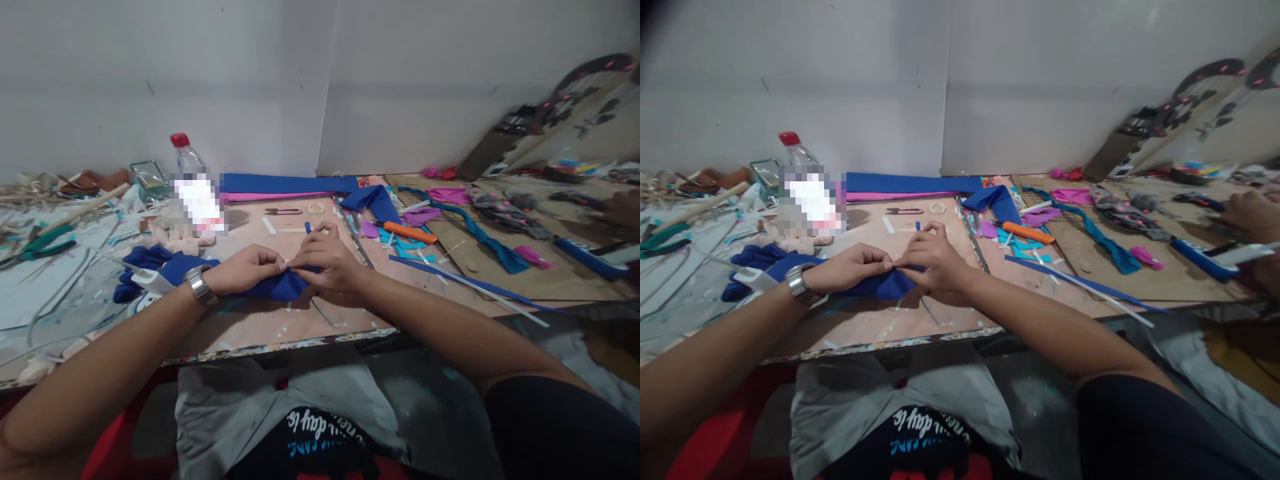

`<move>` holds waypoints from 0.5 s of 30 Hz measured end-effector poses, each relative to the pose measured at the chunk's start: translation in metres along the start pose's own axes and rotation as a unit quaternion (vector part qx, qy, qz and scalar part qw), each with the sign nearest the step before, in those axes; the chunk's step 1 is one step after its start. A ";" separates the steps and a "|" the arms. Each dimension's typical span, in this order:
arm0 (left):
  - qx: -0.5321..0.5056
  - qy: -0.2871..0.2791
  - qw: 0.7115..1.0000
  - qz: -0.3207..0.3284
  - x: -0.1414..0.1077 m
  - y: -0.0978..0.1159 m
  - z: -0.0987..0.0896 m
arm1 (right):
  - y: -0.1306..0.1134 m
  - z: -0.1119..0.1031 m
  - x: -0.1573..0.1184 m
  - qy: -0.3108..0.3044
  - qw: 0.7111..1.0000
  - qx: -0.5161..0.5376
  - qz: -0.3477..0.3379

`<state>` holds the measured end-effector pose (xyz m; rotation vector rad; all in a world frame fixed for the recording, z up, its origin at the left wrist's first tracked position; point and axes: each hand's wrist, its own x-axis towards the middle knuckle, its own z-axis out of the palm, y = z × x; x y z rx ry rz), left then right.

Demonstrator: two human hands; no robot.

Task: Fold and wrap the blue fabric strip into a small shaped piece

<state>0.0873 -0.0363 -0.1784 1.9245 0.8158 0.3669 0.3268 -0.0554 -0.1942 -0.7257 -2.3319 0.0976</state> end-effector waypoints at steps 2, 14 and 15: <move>0.004 0.001 1.000 0.008 0.000 0.000 0.000 | -0.001 0.000 0.000 0.000 1.000 0.005 0.013; 0.160 0.082 0.979 0.097 -0.004 0.006 0.006 | -0.004 0.004 0.002 -0.003 0.997 0.014 0.079; 0.176 0.087 0.975 0.106 -0.004 0.006 0.007 | -0.004 0.004 0.002 -0.006 0.996 0.014 0.083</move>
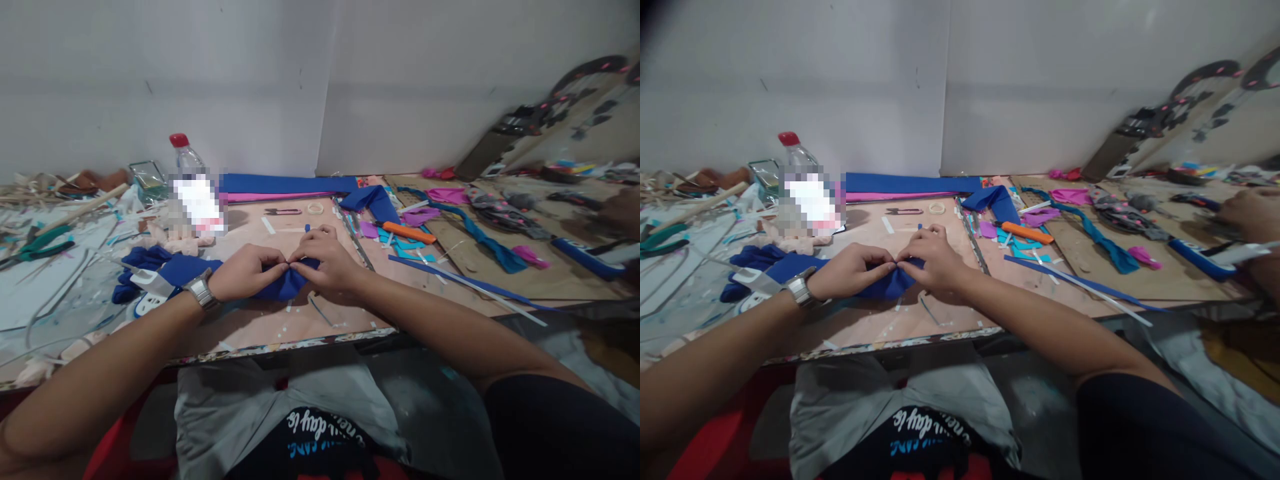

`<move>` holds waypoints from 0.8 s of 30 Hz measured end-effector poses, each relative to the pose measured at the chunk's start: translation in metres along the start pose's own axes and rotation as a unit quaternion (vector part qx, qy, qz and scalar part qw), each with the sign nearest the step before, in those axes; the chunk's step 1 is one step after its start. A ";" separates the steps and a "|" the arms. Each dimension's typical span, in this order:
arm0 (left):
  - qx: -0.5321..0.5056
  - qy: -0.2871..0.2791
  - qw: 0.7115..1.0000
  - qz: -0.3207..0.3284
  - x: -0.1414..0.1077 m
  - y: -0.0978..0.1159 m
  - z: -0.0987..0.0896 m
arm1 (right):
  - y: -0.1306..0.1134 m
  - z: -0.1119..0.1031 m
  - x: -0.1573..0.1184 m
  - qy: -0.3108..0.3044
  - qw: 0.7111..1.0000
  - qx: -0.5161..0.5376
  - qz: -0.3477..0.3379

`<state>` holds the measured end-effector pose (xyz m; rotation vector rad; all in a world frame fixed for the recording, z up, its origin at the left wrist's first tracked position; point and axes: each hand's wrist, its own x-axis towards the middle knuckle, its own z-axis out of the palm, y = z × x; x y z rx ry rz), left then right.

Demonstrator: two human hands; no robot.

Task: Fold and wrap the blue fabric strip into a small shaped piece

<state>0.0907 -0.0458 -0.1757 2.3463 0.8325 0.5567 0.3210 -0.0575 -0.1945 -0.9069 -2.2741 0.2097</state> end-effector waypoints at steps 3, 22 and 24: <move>0.062 0.014 0.998 0.016 -0.001 0.000 0.002 | 0.000 -0.001 0.000 -0.011 1.000 -0.001 0.003; 0.060 0.003 0.998 0.013 0.000 -0.003 0.006 | 0.005 0.002 0.001 -0.044 0.999 0.014 0.007; 0.036 -0.008 0.999 0.004 0.000 -0.002 0.004 | 0.005 0.002 0.001 -0.035 0.999 0.018 0.006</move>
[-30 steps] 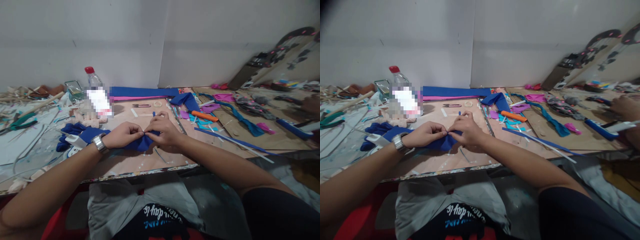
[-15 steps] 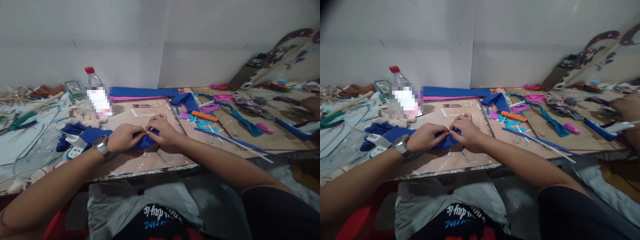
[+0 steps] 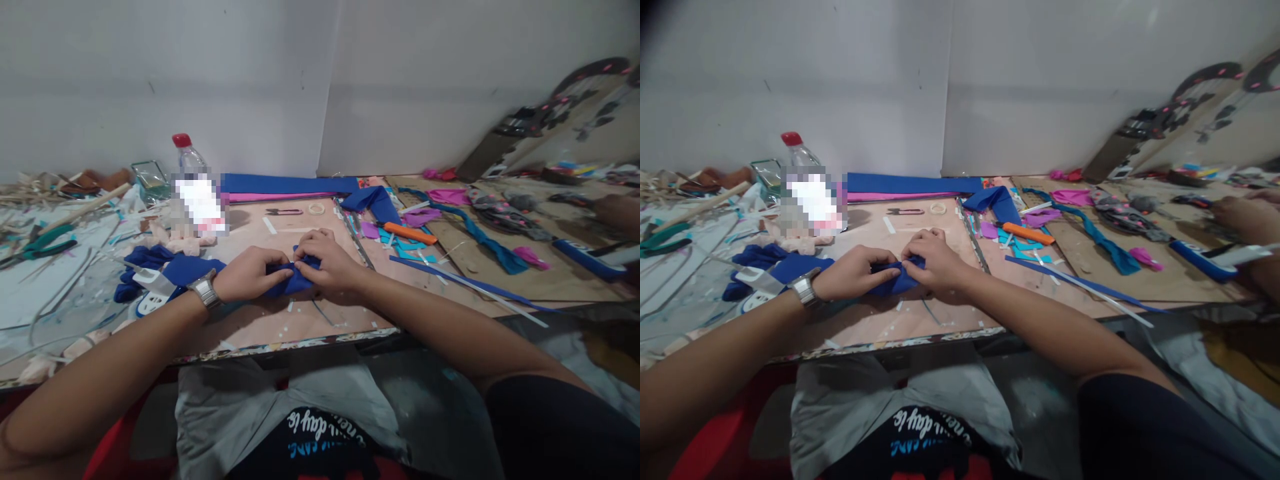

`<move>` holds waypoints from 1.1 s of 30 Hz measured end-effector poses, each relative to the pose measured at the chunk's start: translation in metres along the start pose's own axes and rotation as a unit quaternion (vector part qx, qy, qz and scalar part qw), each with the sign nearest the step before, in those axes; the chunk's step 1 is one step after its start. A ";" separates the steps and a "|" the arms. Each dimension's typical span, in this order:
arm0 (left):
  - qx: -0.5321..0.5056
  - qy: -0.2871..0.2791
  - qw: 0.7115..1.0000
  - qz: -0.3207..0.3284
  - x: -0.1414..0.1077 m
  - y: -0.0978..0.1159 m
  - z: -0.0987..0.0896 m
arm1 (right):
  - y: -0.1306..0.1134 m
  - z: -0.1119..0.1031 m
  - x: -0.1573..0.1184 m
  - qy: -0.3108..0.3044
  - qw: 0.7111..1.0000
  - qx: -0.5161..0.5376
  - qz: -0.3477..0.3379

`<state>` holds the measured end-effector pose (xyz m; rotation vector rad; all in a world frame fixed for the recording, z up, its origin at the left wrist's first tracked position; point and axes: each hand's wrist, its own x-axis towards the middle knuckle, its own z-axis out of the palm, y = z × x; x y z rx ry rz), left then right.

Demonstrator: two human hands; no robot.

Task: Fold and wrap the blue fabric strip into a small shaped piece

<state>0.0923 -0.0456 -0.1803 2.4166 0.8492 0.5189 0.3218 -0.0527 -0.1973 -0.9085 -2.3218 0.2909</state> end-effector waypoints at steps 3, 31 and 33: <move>-0.025 -0.015 1.000 -0.009 0.000 0.000 -0.002 | 0.001 0.000 0.000 0.002 1.000 0.009 0.001; -0.103 -0.061 0.992 -0.038 0.001 -0.005 -0.005 | 0.000 -0.002 -0.002 0.001 1.000 0.019 -0.025; -0.104 -0.069 0.992 -0.037 0.001 -0.005 -0.005 | 0.000 -0.002 -0.002 -0.001 0.999 0.016 -0.028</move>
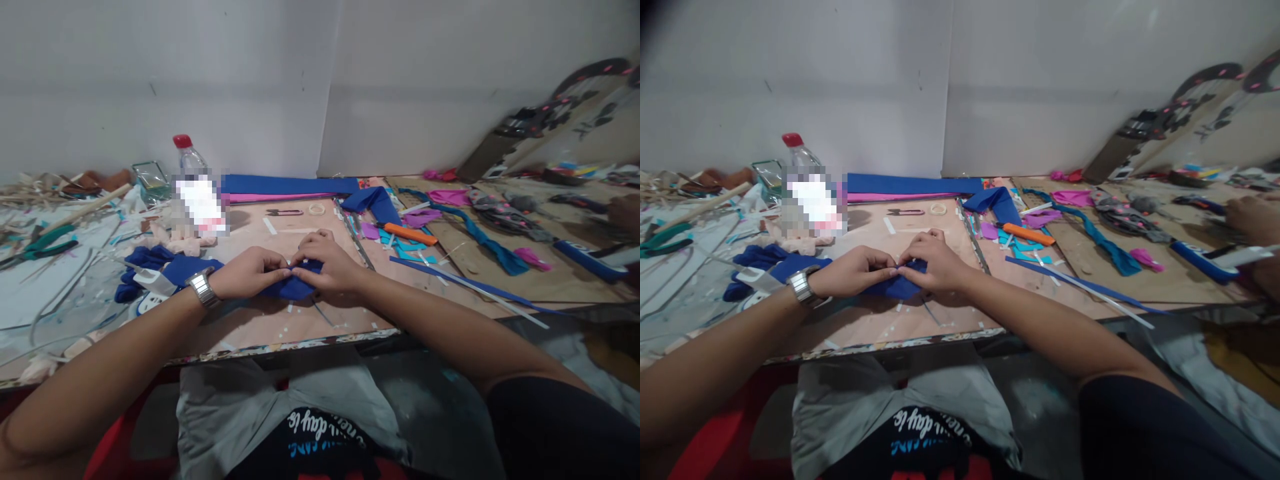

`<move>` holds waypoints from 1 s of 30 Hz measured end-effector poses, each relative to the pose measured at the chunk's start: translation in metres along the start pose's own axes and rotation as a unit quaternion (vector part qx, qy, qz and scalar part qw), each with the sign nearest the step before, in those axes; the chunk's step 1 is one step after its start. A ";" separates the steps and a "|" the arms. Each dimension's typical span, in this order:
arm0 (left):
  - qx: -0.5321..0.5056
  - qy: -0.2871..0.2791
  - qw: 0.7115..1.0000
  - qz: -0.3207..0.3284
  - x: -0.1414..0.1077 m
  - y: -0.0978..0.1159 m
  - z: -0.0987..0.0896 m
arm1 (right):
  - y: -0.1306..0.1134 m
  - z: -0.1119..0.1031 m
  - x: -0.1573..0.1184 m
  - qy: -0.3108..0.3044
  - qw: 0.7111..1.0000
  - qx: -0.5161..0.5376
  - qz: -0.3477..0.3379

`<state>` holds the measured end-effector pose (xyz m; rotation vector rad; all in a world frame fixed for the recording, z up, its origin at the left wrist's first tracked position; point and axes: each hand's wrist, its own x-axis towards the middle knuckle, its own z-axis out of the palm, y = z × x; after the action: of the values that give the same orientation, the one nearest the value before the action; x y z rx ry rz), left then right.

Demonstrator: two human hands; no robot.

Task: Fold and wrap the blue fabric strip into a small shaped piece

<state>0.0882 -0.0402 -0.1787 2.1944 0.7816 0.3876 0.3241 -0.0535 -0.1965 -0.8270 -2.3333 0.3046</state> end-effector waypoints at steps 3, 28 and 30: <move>-0.001 -0.016 1.000 -0.015 0.000 -0.001 -0.001 | 0.001 0.001 0.001 0.004 1.000 -0.007 -0.001; -0.172 -0.075 0.978 -0.093 0.002 -0.003 -0.008 | 0.005 0.001 0.000 0.028 0.994 -0.035 -0.104; -0.163 -0.060 0.981 -0.083 0.002 -0.005 -0.008 | 0.005 0.001 -0.001 0.025 0.994 -0.035 -0.098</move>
<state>0.0837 -0.0320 -0.1770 1.8154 0.7694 0.2739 0.3266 -0.0500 -0.1993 -0.6245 -2.3666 0.1162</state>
